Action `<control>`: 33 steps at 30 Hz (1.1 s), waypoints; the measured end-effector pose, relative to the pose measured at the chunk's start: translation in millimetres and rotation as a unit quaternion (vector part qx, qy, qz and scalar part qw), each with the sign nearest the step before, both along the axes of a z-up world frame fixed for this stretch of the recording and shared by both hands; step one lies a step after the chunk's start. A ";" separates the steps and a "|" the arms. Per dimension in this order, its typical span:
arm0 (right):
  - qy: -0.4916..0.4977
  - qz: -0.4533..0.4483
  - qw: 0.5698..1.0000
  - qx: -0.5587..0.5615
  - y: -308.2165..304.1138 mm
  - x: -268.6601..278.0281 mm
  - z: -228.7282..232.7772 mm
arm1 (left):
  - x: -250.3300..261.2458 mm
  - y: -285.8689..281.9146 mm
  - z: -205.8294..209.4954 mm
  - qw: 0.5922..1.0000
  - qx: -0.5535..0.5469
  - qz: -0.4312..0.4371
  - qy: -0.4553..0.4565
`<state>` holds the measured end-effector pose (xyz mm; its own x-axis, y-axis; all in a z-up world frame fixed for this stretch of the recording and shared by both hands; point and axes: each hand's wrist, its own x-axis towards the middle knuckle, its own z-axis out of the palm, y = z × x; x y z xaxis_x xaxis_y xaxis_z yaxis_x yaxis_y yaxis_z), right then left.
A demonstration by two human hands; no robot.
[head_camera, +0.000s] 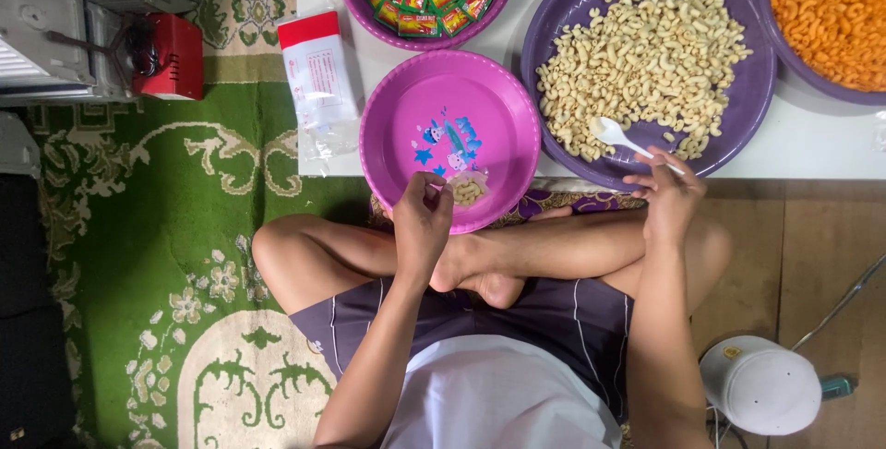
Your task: The person fills small plastic bags with snacks by holding each bag open with one hand and scooping snacks from a bowl into the bag with a spoon in the other hand, then pressing the snacks down and sealing the bag by hand.
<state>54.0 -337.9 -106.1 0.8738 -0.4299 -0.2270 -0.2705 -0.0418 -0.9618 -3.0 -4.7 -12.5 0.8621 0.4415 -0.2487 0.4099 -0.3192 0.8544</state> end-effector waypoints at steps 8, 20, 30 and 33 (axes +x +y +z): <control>-0.026 -0.031 0.997 0.058 3.5 -5.9 7.5 | 3.0 -1.0 3.8 1.000 -0.010 0.000 0.000; -0.046 0.100 0.980 0.167 59.0 -31.7 57.1 | 0.0 0.6 1.1 1.000 -0.015 0.011 -0.004; -0.090 0.210 0.969 0.089 129.3 -43.1 101.4 | 2.0 -1.9 0.6 1.000 -0.001 -0.002 0.000; -0.139 0.233 0.962 0.028 145.9 -49.3 116.6 | 2.4 1.7 0.8 1.000 -0.023 0.004 -0.003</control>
<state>4.7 -192.0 10.5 0.9990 0.0297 0.0326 0.0338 -0.0413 -0.9986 -0.6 -3.0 -11.6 0.8598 0.4373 -0.2635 0.4070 -0.2754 0.8709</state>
